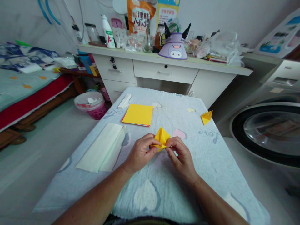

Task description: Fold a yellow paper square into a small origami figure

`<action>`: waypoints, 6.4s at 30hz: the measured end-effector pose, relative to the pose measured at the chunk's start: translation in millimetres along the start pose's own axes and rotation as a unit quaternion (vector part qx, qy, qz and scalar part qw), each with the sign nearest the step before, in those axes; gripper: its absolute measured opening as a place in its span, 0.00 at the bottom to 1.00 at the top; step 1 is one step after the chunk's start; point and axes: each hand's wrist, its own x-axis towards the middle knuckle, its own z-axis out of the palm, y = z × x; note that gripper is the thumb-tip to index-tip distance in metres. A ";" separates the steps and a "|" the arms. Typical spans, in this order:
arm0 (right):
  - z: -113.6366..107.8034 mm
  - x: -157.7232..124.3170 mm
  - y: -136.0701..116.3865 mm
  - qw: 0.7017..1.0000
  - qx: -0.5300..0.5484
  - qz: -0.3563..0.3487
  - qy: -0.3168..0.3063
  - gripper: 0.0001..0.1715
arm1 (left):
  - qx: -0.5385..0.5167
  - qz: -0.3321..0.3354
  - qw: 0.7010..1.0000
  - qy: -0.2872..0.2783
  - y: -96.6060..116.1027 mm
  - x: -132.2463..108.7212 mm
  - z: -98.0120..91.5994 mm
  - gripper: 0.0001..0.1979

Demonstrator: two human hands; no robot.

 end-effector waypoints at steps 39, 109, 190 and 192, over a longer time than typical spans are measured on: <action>-8.2 4.7 9.4 0.973 0.179 0.140 -0.037 0.17 | -0.156 -0.178 0.968 -0.084 4.1 -4.1 15.4 0.34; -11.8 2.7 8.6 0.978 0.117 0.168 -0.043 0.21 | -0.135 -0.269 0.930 -0.213 -5.8 -1.1 22.7 0.14; -7.9 -0.3 9.5 0.997 0.025 0.063 0.045 0.10 | -0.235 -0.254 0.933 0.094 -10.1 0.2 19.5 0.13; -7.9 0.4 5.3 0.999 0.009 0.043 0.031 0.14 | -0.258 -0.265 0.924 0.096 -9.3 1.4 20.1 0.14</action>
